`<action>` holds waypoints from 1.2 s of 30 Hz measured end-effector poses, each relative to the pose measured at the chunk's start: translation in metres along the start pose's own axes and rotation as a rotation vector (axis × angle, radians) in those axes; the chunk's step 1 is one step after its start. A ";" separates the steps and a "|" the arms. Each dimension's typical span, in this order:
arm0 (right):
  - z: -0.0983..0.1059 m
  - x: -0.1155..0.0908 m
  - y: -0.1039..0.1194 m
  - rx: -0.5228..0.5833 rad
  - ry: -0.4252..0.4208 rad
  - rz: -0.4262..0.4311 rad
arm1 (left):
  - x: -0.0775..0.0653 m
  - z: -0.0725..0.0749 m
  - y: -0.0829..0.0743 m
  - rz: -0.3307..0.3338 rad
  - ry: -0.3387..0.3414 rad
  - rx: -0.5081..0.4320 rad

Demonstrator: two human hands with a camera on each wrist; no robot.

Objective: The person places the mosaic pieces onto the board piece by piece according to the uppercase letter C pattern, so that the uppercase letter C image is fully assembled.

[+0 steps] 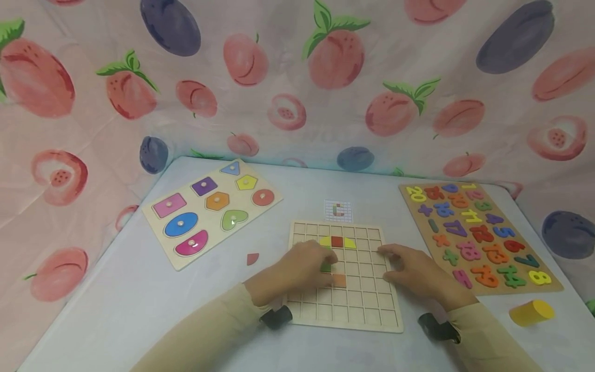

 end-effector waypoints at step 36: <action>0.001 0.000 -0.001 0.007 0.018 -0.025 | -0.071 0.043 0.095 0.256 -0.101 -0.096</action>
Point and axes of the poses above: each hand's wrist, its own x-axis towards the middle knuckle, its own z-axis out of the back of the hand, y = z × x, the point moved 2 cm from there along x, towards the middle knuckle
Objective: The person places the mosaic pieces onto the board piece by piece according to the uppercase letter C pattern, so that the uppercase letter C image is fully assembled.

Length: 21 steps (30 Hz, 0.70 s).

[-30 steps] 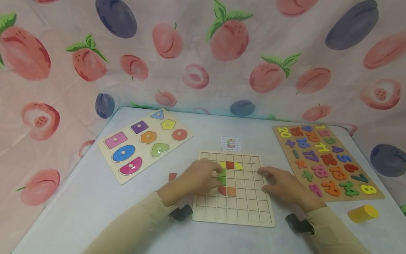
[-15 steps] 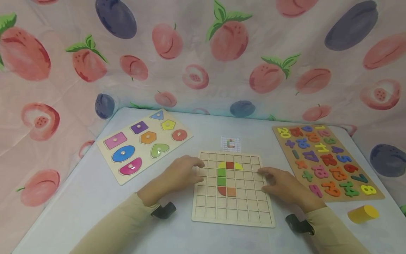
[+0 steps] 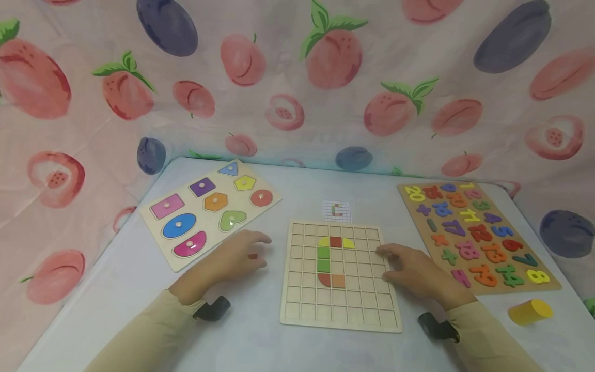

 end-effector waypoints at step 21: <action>0.001 0.000 0.001 0.001 0.010 -0.007 | -0.010 -0.002 0.025 0.124 0.028 -0.049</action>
Point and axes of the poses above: each hand's wrist, its own x-axis towards the middle knuckle, its own z-axis out of the back of the hand, y = z × x, the point moved 2 cm from there along x, towards the middle knuckle
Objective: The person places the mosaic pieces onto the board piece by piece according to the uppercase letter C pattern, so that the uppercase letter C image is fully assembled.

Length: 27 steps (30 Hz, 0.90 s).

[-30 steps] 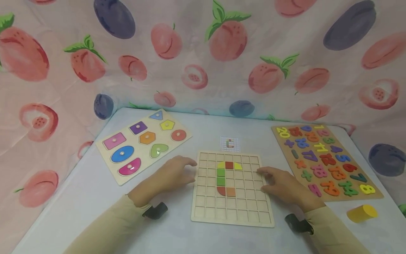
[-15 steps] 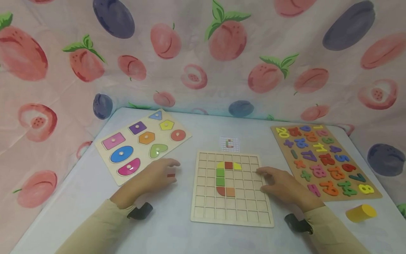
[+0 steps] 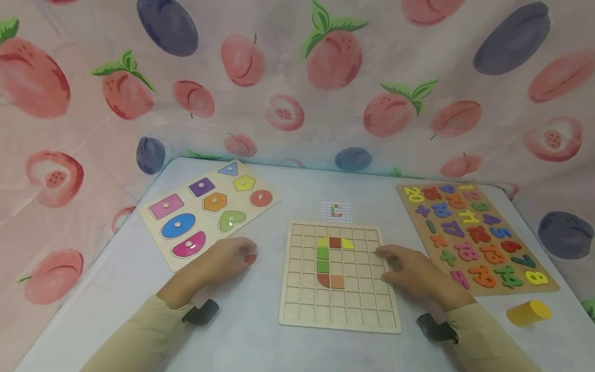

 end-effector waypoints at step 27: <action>-0.001 0.000 -0.002 -0.008 -0.021 0.016 | 0.000 0.001 0.007 0.048 -0.011 0.019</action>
Point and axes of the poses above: each hand's wrist, its own x-axis towards the middle knuckle, its own z-axis out of the back of the hand, y = z × x, the point moved 2 cm from there along x, towards the middle knuckle
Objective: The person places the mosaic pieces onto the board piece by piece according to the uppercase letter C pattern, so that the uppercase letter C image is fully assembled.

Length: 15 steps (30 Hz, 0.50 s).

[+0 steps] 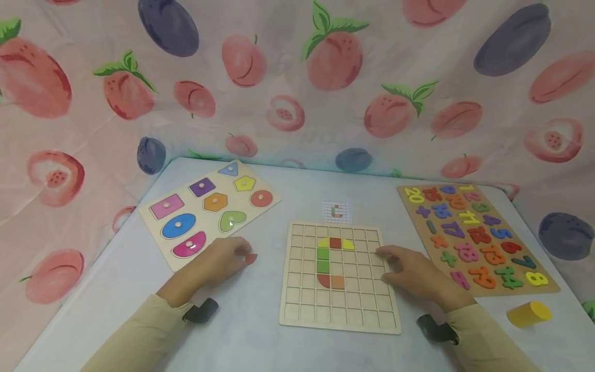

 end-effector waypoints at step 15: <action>0.000 0.000 0.000 0.001 0.000 0.006 | 0.004 -0.001 -0.012 -0.040 -0.018 -0.019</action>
Point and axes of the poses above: each hand's wrist, its own x-axis towards the middle knuckle, its own z-axis out of the back of the hand, y = z × x, the point moved 2 cm from there along x, towards the middle knuckle
